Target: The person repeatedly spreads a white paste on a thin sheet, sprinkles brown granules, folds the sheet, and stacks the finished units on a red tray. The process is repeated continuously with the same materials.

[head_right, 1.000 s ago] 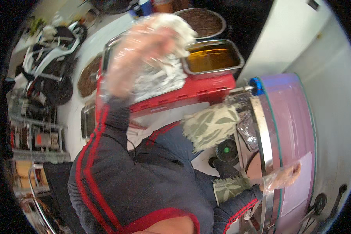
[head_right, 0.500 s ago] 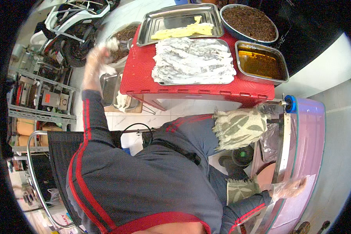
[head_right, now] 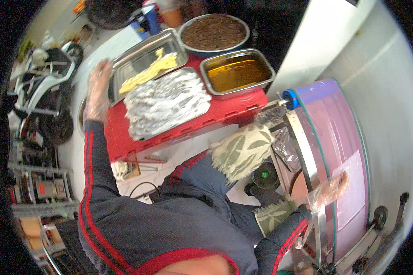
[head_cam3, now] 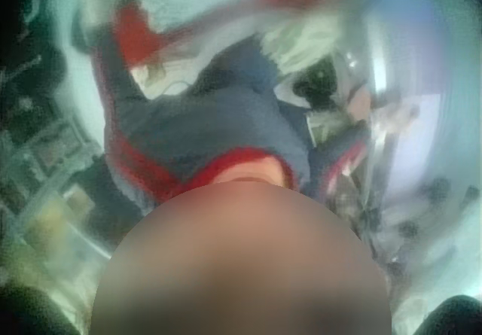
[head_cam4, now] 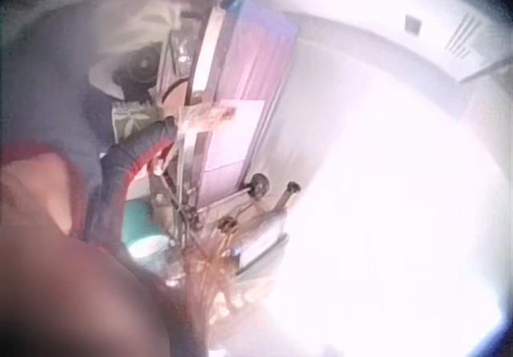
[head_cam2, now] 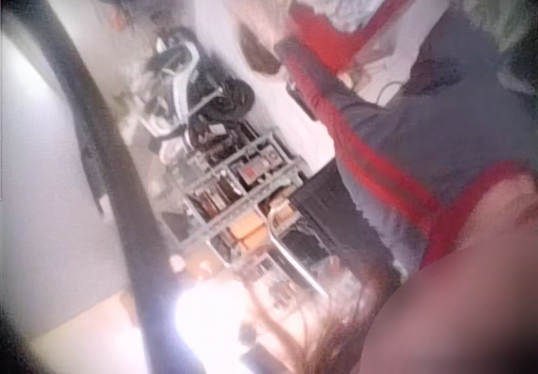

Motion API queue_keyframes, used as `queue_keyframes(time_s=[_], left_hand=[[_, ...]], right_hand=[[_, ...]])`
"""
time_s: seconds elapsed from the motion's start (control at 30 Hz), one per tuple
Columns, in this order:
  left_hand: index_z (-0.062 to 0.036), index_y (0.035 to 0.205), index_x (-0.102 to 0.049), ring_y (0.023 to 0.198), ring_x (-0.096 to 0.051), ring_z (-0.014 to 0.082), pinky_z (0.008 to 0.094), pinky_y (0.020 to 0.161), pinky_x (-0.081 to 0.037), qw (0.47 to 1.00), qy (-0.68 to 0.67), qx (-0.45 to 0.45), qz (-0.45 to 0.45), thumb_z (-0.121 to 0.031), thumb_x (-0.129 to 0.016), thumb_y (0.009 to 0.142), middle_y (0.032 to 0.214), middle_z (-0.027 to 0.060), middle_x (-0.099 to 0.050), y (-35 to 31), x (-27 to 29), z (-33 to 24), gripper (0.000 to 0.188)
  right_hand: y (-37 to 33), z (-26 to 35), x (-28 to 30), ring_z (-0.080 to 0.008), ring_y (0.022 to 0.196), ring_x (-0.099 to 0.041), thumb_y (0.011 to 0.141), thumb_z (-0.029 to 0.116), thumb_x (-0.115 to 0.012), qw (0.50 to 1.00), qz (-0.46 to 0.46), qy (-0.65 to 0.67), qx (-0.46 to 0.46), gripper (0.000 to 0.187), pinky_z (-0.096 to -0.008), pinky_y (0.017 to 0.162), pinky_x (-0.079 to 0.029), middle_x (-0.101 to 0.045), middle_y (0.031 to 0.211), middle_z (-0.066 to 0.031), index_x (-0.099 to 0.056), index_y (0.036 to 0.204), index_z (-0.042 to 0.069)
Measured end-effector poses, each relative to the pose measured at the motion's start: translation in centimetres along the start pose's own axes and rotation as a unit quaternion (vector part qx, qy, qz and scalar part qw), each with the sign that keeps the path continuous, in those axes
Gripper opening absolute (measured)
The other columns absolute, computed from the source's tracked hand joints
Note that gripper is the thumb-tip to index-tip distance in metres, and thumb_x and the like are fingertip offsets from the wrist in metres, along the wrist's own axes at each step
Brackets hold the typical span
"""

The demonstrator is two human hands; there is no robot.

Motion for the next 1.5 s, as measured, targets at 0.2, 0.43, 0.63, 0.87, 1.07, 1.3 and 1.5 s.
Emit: queue_keyframes(time_s=[0.2, 0.43, 0.63, 0.87, 1.07, 1.3, 1.5], left_hand=[[-0.0037, 0.129, -0.068, 0.116, -0.068, 0.0338, 0.0425, 0.100, -0.051, 0.961, 0.080, -0.201, 0.171, -0.036, -0.066, 0.097, 0.126, 0.0187, -0.071, 11.1, -23.7, -10.5, 0.045], [-0.0026, 0.145, -0.054, 0.120, -0.063, 0.0417, 0.0506, 0.103, -0.050, 0.876, 0.247, -0.345, 0.230, -0.036, -0.067, 0.098, 0.130, 0.0250, -0.067, 14.1, -40.0, 2.1, 0.060], [0.0039, 0.122, -0.067, 0.109, -0.067, 0.0439, 0.0500, 0.088, -0.053, 0.898, 0.207, -0.328, 0.208, -0.023, -0.058, 0.104, 0.113, 0.0278, -0.071, 18.4, -35.1, 7.8, 0.034], [-0.0074, 0.137, -0.062, 0.117, -0.064, 0.0236, 0.0402, 0.087, -0.055, 0.929, -0.050, 0.009, 0.366, -0.016, -0.053, 0.106, 0.129, 0.0090, -0.068, 12.5, -33.6, -10.1, 0.034], [-0.0043, 0.138, -0.062, 0.121, -0.063, 0.0252, 0.0426, 0.097, -0.056, 0.796, -0.259, -0.123, 0.534, -0.039, -0.061, 0.105, 0.136, 0.0130, -0.064, -5.9, -41.8, -34.4, 0.048], [0.0042, 0.122, -0.067, 0.113, -0.068, 0.0398, 0.0467, 0.102, -0.052, 0.685, -0.118, -0.385, 0.607, -0.026, -0.057, 0.097, 0.116, 0.0279, -0.071, -34.3, -50.5, -51.0, 0.040], [0.0004, 0.129, -0.065, 0.118, -0.065, 0.0386, 0.0441, 0.101, -0.053, 0.583, -0.315, -0.554, 0.504, -0.024, -0.062, 0.096, 0.125, 0.0245, -0.068, -42.9, -48.3, -56.0, 0.041]], right_hand=[[-0.1, 2.0, -0.4, -0.0287, 0.114, -0.063, 0.100, 0.006, -0.056, 1.000, -0.003, -0.001, 0.012, 0.026, -0.0393, 0.102, -0.050, -0.067, 0.120, -0.0159, -0.067, 0.123, -0.002], [-0.1, 1.9, -1.8, -0.0282, 0.116, -0.064, 0.090, -0.005, -0.051, 0.999, -0.011, 0.041, 0.002, 0.037, -0.0413, 0.103, -0.052, -0.065, 0.123, -0.0154, -0.067, 0.124, 0.000], [0.8, 2.4, -2.6, -0.0312, 0.095, -0.069, 0.096, 0.012, -0.070, 0.994, -0.068, 0.070, 0.054, 0.015, -0.0410, 0.081, -0.056, -0.070, 0.104, -0.0161, -0.073, 0.108, 0.004], [0.8, 2.1, -1.7, -0.0318, 0.090, -0.071, 0.084, 0.003, -0.074, 0.988, -0.117, 0.082, 0.064, 0.023, -0.0407, 0.078, -0.058, -0.071, 0.100, -0.0132, -0.074, 0.106, 0.008], [1.2, 2.7, 2.0, -0.0312, 0.091, -0.071, 0.088, 0.003, -0.071, 0.980, -0.142, 0.140, 0.025, 0.019, -0.0404, 0.079, -0.058, -0.072, 0.103, -0.0115, -0.073, 0.106, 0.010], [-0.5, 1.2, 12.5, -0.0219, 0.097, -0.068, 0.094, 0.006, -0.071, 0.992, -0.123, -0.016, -0.037, 0.013, -0.0365, 0.087, -0.053, -0.072, 0.106, -0.0092, -0.073, 0.107, 0.004], [0.1, -1.9, 13.5, -0.0256, 0.097, -0.067, 0.093, 0.005, -0.068, 0.988, -0.101, 0.033, -0.114, 0.019, -0.0370, 0.090, -0.052, -0.071, 0.107, -0.0104, -0.071, 0.112, 0.003]])
Point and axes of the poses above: each hand's wrist, its own y-axis towards the middle knuckle, its own x-axis out of the back of the hand, z = x × y, the point moved 1 cm from there along y, towards the middle knuckle
